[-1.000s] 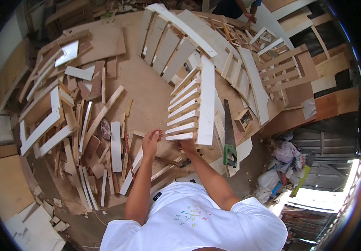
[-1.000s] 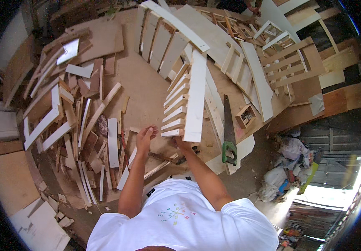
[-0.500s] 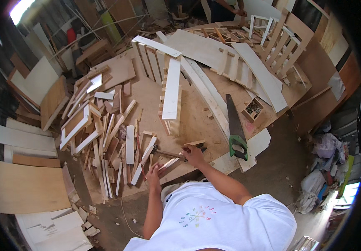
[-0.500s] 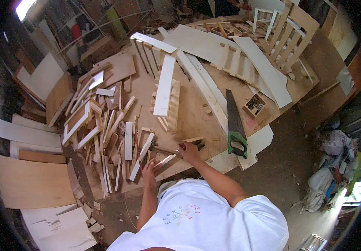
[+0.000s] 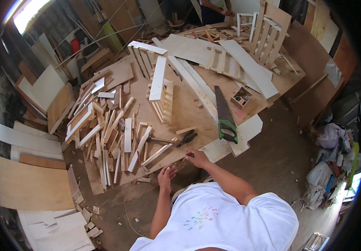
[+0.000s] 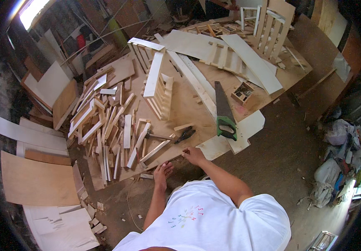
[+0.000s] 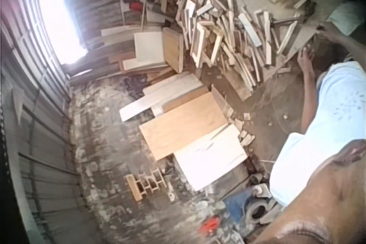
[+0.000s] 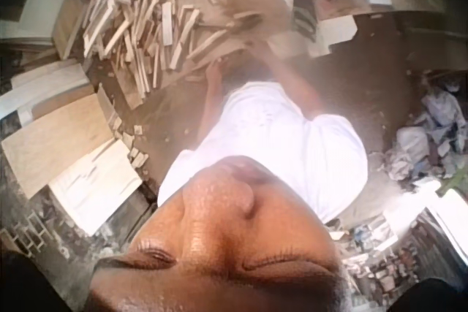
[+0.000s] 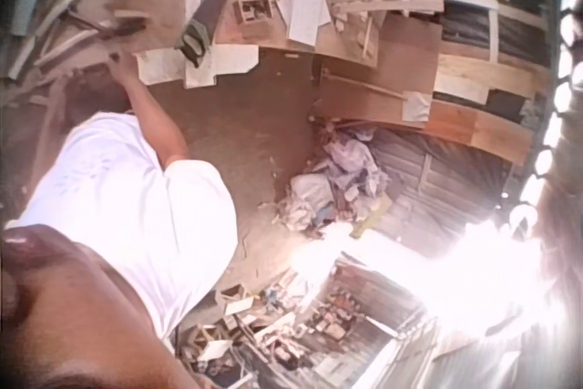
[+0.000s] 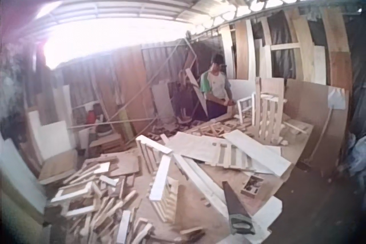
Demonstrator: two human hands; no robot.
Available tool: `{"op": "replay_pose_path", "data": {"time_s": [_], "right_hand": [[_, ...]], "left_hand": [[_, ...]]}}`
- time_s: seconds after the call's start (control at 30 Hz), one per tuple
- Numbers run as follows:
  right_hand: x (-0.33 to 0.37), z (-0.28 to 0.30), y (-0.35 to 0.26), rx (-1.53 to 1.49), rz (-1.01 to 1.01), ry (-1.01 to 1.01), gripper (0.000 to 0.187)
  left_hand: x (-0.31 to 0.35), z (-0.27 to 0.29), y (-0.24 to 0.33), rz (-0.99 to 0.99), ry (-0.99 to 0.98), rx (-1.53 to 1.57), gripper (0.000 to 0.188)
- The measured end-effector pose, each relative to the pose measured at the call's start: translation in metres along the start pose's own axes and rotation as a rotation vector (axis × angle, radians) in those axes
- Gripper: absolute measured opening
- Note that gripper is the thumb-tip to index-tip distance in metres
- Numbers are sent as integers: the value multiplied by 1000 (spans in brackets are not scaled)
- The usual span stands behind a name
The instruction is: The person saws a piece of wood, hammers nails into a wooden structure, and connects various wooden components together on a workbench.
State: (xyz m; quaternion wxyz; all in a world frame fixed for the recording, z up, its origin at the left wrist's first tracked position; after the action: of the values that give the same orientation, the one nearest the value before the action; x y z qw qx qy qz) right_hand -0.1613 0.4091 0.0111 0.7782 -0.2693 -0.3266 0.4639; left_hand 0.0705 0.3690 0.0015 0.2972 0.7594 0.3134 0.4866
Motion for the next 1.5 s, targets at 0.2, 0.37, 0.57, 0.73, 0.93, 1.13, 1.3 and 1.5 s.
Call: {"op": "replay_pose_path", "data": {"time_s": [0.2, 0.37, 0.57, 0.73, 0.93, 1.13, 1.3, 1.5], "right_hand": [[71, 9, 21, 9, -34, 104, 33], [145, -21, 41, -15, 1, -37, 33], [158, -5, 41, -41, 38, -111, 33], [155, 15, 42, -58, 113, -134, 34], [173, 56, 91, 38, 196, -250, 32], [173, 67, 165, 17, -15, -319, 30], [178, 46, 145, 100, 87, -387, 31], [190, -7, 72, 150, 212, -476, 31]], "left_hand": [[39, -15, -28, -19, -139, -31, 36], [79, -3, -79, 18, -74, 0, 32], [126, -2, -125, 60, -46, -25, 29], [129, -7, -115, -52, 45, -48, 29], [150, -37, -145, -94, 263, 75, 29], [179, -91, -191, -30, 274, 188, 31], [208, -38, -213, -73, 427, 299, 30], [221, 43, -197, -134, 593, 425, 27]]}}
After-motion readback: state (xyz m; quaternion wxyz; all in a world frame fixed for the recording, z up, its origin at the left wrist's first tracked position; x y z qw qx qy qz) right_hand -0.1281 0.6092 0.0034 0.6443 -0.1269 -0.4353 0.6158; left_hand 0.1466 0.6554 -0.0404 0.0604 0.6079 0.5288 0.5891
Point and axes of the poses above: each hand's wrist, its own x-axis away from the middle knuckle, its own z-axis out of the back of the hand, y = z × x, the point moved 10 cm from there along -x, towards the middle knuckle, and after that the axes turned 11 degrees about x, right-handed, at the moved point
